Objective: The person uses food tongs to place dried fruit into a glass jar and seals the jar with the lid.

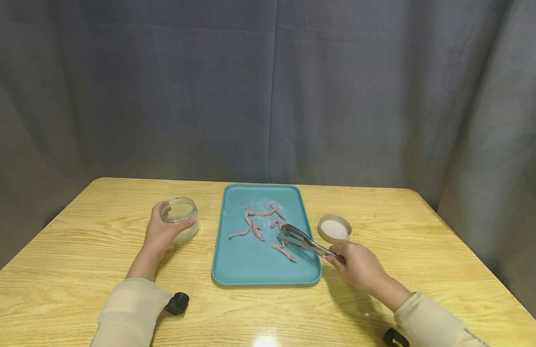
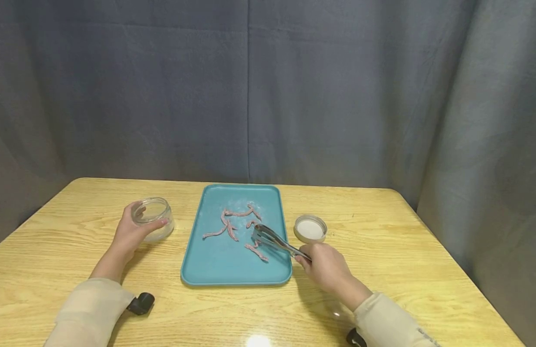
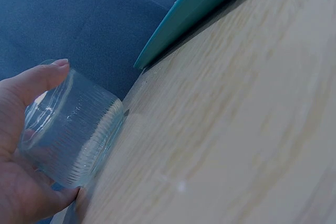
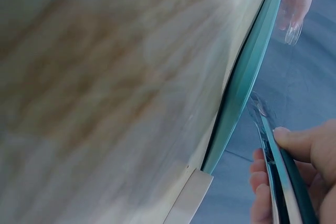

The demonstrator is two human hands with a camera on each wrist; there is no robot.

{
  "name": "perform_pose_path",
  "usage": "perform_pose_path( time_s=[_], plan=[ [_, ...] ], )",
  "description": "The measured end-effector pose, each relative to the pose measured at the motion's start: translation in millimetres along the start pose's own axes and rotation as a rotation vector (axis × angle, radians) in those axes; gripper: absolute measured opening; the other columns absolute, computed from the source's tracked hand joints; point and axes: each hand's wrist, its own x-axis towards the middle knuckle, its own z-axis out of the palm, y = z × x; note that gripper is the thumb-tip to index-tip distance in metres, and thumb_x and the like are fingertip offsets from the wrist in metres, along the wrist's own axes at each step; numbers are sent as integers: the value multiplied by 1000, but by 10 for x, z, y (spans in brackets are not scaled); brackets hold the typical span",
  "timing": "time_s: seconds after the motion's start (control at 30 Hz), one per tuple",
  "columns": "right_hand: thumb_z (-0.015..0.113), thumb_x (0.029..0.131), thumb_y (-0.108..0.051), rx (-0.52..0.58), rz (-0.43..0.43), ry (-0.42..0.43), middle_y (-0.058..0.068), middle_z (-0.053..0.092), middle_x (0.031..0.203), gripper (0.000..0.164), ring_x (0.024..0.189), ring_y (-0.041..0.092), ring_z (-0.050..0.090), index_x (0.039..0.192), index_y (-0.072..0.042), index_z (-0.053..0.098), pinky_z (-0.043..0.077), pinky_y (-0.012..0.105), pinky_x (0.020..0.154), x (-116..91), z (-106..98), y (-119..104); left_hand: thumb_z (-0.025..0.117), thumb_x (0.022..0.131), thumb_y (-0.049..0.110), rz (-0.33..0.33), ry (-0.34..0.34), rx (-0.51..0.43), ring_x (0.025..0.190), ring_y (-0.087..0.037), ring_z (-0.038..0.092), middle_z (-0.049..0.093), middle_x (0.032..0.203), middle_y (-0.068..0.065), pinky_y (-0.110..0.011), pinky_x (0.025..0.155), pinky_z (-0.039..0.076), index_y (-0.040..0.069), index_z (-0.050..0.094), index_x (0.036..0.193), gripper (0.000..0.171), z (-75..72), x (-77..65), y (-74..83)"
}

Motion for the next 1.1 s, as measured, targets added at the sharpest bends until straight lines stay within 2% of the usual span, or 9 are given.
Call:
perform_pose_path(
  time_s=[0.23, 0.43, 0.7, 0.83, 1.1],
  plan=[
    [63, 79, -16, -11, 11, 11, -8, 37, 56, 14, 46, 7, 33, 67, -14, 57, 28, 23, 39, -6, -71, 38, 72, 70, 31, 1, 17, -6, 122, -40, 16, 12, 139, -19, -51, 94, 23, 9, 3, 137, 99, -19, -3, 1],
    [63, 79, -15, -8, 44, 27, -7, 40, 58, 6, 47, 8, 34, 76, -11, 63, 28, 23, 40, 3, -147, 62, 71, 71, 31, 0, 6, -5, 122, -41, 14, 10, 139, -19, -52, 94, 22, 9, 2, 138, 99, -24, -6, -4],
    [63, 79, -15, -24, 13, 93, -7, 41, 59, 7, 47, 7, 33, 76, -8, 64, 28, 23, 40, 45, -241, 81, 72, 70, 31, 2, 17, -2, 123, -38, 14, 12, 139, -19, -51, 95, 20, 9, 3, 138, 99, 7, 4, -3],
    [62, 80, -14, -38, 5, 115, -5, 38, 57, 11, 46, 8, 32, 81, -4, 65, 26, 24, 40, 97, -304, 81, 72, 70, 30, -1, 18, 0, 123, -38, 14, 12, 139, -19, -52, 95, 20, 9, 3, 138, 99, 11, 6, -2],
    [61, 81, -15, -47, -5, 149, -4, 39, 57, 12, 48, 11, 34, 79, -3, 64, 27, 25, 40, 268, -484, 9, 72, 70, 31, -8, 12, 0, 123, -39, 13, 11, 139, -19, -53, 95, 20, 9, 2, 138, 100, 10, 4, 0]
  ],
)
